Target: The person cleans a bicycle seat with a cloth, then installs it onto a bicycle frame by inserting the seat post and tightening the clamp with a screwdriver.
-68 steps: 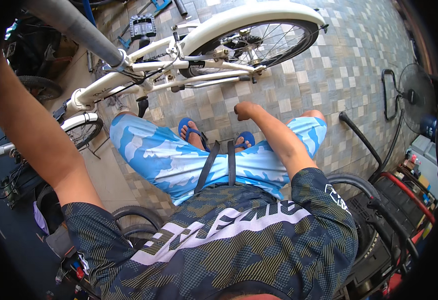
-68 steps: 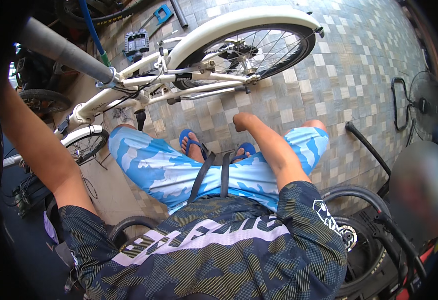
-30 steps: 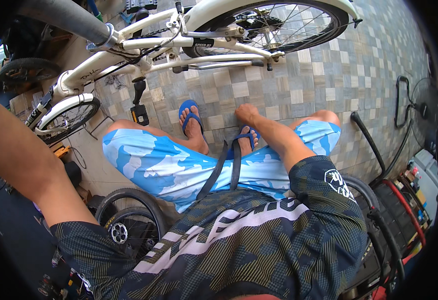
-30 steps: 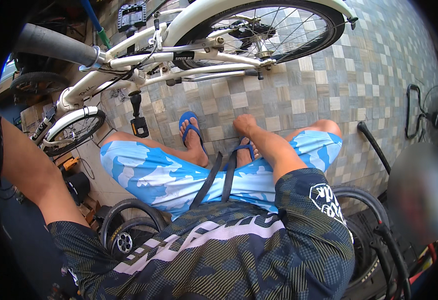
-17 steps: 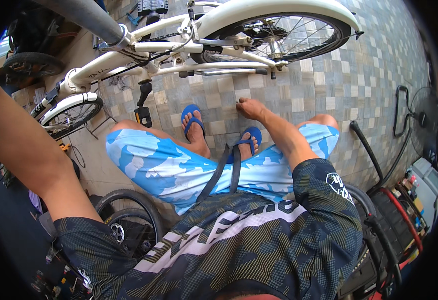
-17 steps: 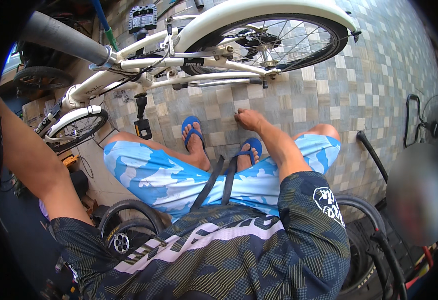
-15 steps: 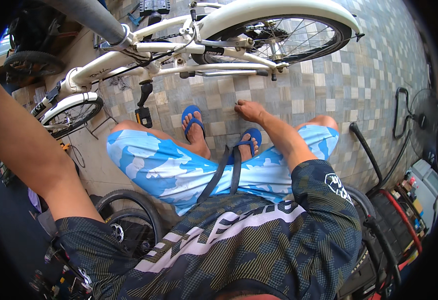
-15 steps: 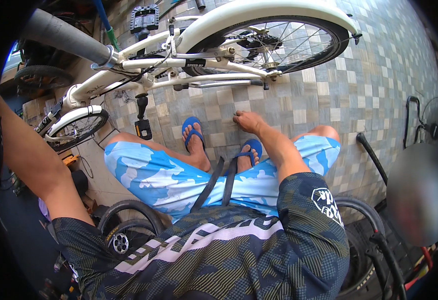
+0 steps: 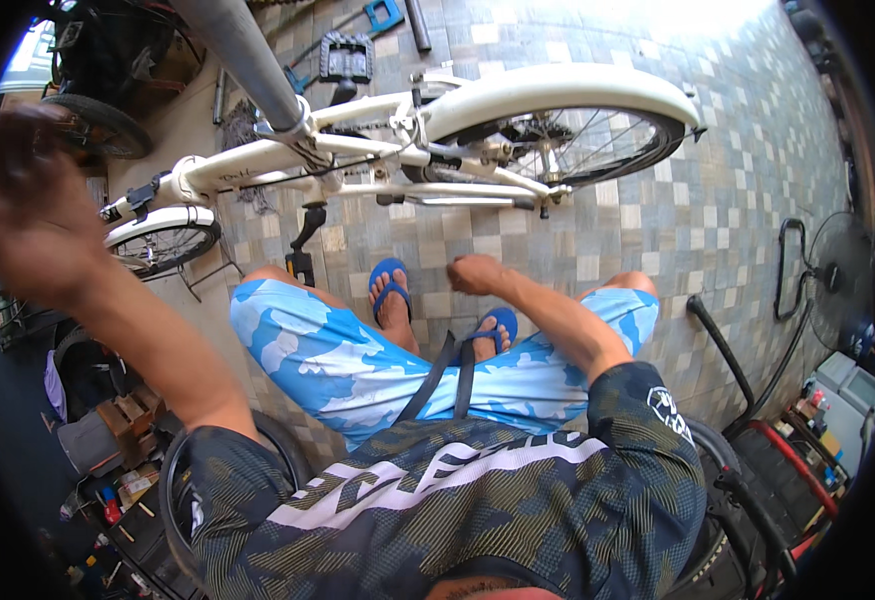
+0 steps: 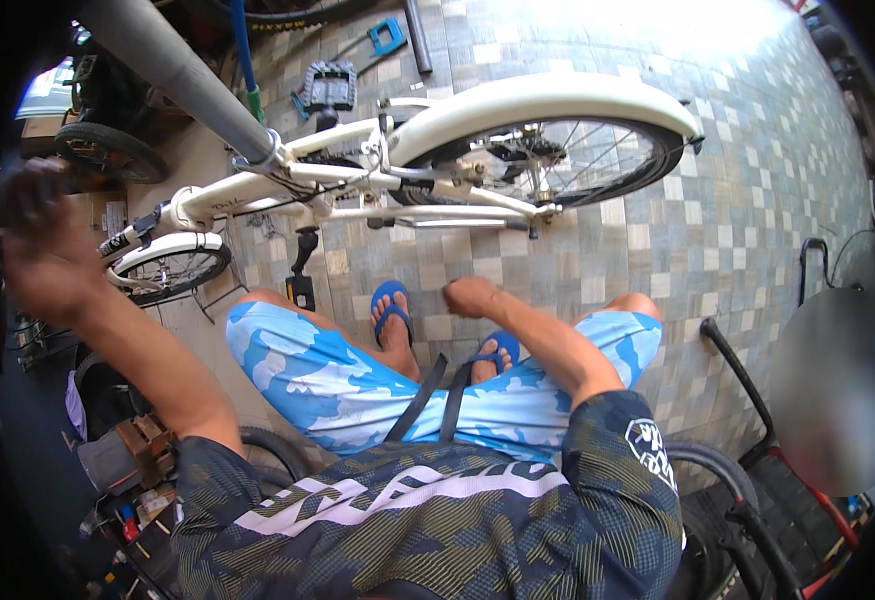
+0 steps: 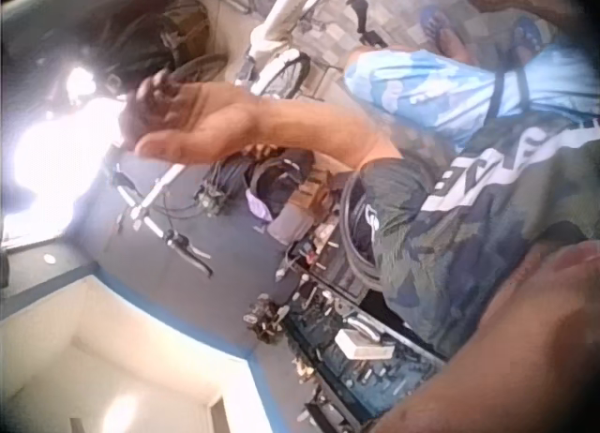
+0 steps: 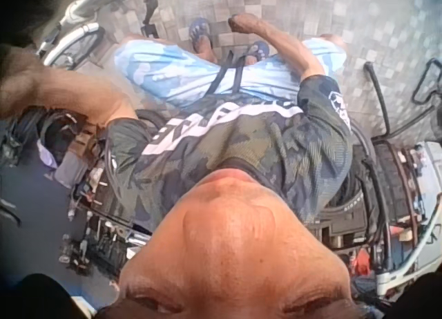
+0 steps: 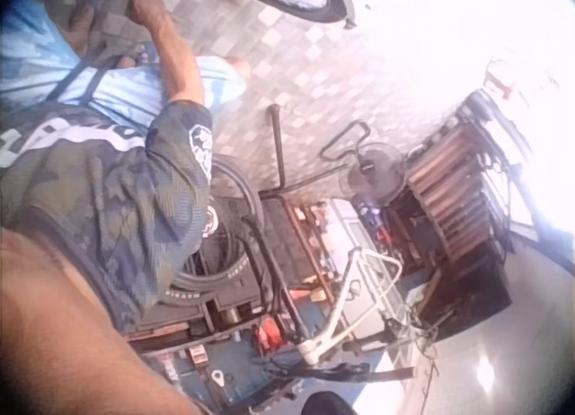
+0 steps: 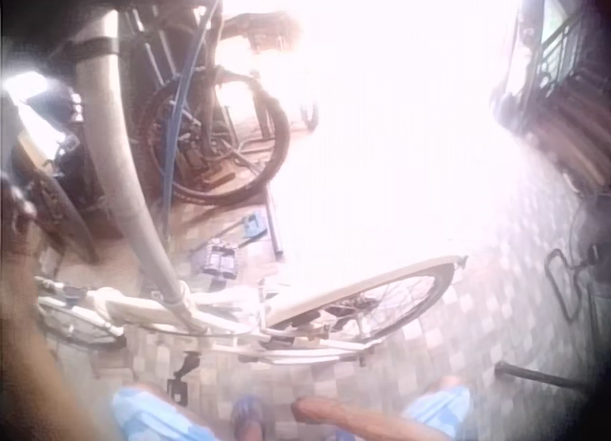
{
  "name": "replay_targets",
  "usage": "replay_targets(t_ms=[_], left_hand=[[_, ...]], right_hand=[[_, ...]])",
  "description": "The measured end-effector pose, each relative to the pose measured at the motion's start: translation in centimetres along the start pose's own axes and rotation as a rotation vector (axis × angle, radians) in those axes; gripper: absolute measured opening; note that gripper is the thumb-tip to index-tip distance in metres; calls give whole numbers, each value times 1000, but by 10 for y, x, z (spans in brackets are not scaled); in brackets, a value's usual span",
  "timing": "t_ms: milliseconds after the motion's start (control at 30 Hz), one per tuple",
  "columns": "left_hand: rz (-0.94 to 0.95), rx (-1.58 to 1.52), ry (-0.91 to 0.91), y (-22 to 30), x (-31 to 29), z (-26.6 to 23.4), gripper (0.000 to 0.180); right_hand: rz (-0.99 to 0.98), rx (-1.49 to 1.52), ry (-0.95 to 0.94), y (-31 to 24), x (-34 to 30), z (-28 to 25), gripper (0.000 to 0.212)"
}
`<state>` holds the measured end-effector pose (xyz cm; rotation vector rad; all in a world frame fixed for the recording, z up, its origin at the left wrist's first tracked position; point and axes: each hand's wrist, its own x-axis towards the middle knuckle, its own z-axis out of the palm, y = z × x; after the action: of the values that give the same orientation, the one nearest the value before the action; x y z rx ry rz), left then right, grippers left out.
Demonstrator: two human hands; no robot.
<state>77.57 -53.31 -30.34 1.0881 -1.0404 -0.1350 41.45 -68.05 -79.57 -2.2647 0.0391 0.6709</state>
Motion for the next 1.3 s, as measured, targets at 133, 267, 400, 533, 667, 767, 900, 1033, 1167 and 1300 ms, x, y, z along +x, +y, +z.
replay_targets(t_ms=[133,267,400,533,667,767,900,1033,1167,1300], left_hand=[[-255,458,-75,-32,-130,103,14],[-735,286,-171,-46,-190,134,29],[-714,-70,-134,-32,-183,150,20],[-721,-164,-165,-20,-159,152,17],[-666,-349,-127,-15,-142,147,18],[-467,-221,46,-9,-119,151,19],[-198,-166,225,6,-81,158,16],[-41,-1,224,21,-58,162,14],[21,51,214,20,-53,170,13],[58,117,218,18,-54,176,15]], right_hand=[[-309,395,364,-101,-50,-92,20],[-428,489,817,-185,-114,-187,17],[-527,358,977,-217,-138,-243,18],[-545,188,977,-233,-161,-272,17],[-565,122,951,-263,-172,-296,19],[-662,47,1051,-280,-169,-311,24],[-650,505,1097,-302,-166,-327,31],[-664,386,1176,-310,-164,-345,19],[-743,281,1331,-320,-165,-356,11],[-649,257,1400,-319,-164,-352,10]])
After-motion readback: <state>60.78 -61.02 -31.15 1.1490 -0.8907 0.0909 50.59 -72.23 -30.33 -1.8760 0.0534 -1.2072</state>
